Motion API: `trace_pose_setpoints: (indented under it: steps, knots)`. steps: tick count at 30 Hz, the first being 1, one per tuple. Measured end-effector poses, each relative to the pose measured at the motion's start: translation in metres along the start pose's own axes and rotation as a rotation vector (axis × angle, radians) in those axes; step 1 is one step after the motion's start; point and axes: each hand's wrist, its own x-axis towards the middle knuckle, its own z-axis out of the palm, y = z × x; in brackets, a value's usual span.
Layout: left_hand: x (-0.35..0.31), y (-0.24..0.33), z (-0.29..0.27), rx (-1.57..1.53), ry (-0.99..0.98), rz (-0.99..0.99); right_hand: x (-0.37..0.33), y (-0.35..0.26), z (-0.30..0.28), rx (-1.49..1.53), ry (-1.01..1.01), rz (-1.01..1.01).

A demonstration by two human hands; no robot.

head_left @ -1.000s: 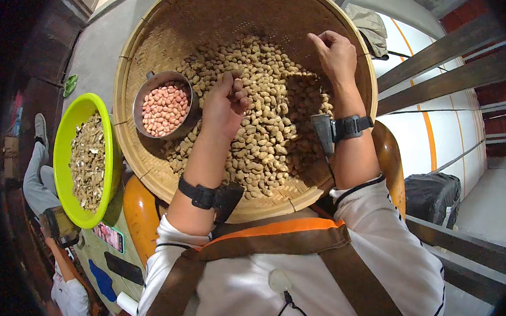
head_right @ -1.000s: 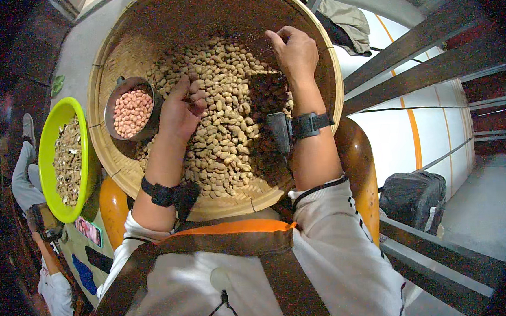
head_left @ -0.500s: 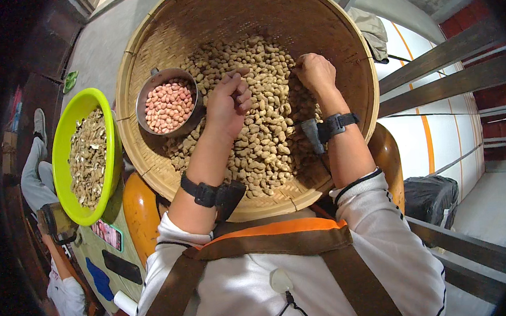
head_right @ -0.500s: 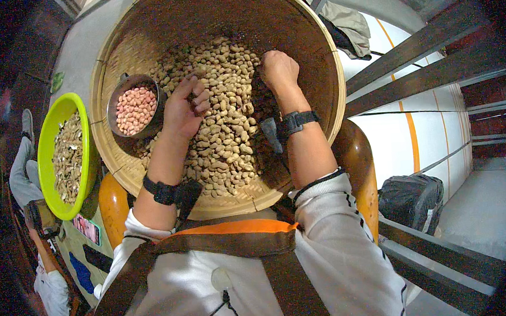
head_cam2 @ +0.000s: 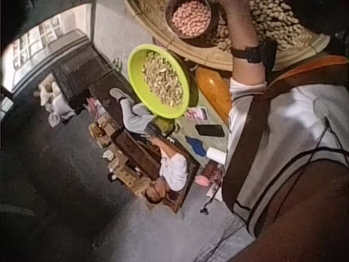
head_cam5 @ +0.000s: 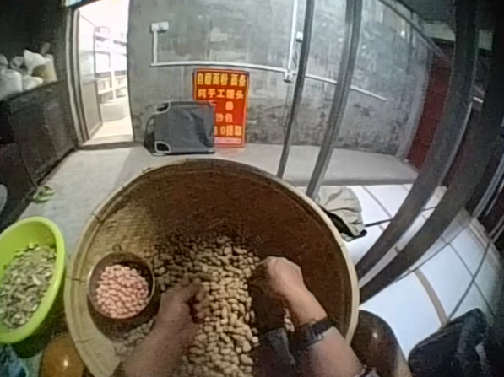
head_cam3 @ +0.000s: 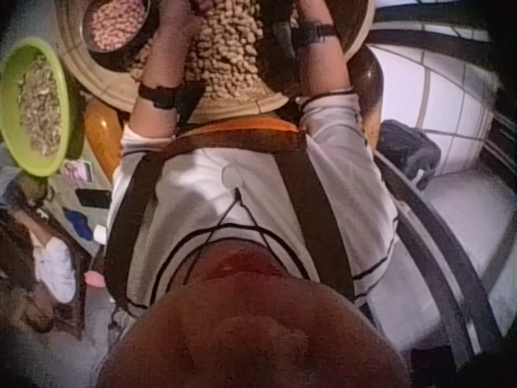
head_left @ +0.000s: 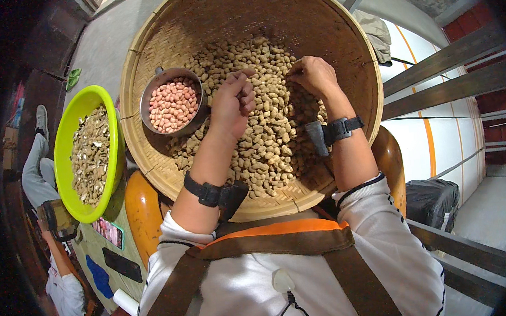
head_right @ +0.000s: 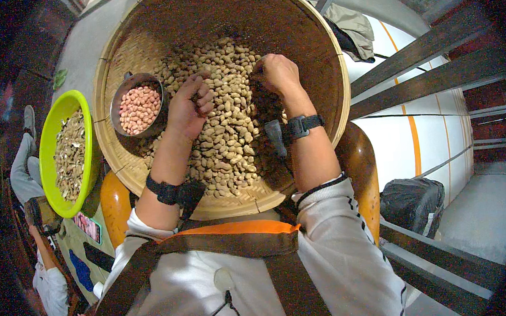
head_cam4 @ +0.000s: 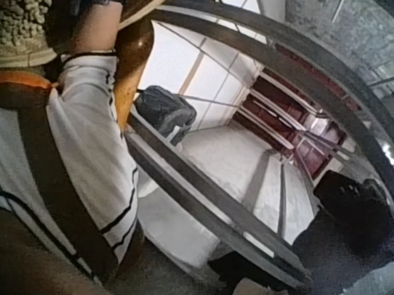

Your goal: The person repeatedly picks peanuts from a large woven basket, cracks the shells by hand, and places the shelled kernels into a small metal bowl while discarding shells into a green basin. The process continues throughout the clip with consistent hand motions.

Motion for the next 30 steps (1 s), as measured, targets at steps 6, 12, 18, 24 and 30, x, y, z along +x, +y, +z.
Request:
trace_pose_setpoints:
  steps: [6, 12, 18, 24, 30]
  knots:
    - [-0.001, 0.003, 0.003, 0.194, -0.04, 0.027, -0.004, -0.031, -0.024, 0.927, -0.042, 0.014]
    - [-0.004, 0.005, 0.007, 0.215, 0.013, 0.028, -0.016, -0.066, -0.024, 1.263, -0.076, -0.077]
    - [-0.001, 0.004, 0.004, 0.158, -0.054, 0.045, -0.014, -0.068, -0.02, 1.075, 0.012, -0.223]
    - [-0.002, 0.003, 0.005, 0.11, -0.052, 0.044, -0.019, -0.075, -0.023, 1.215, -0.043, -0.186]
    - [-0.004, 0.005, 0.008, 0.181, -0.026, 0.05, -0.022, -0.081, -0.024, 1.168, -0.002, -0.18]
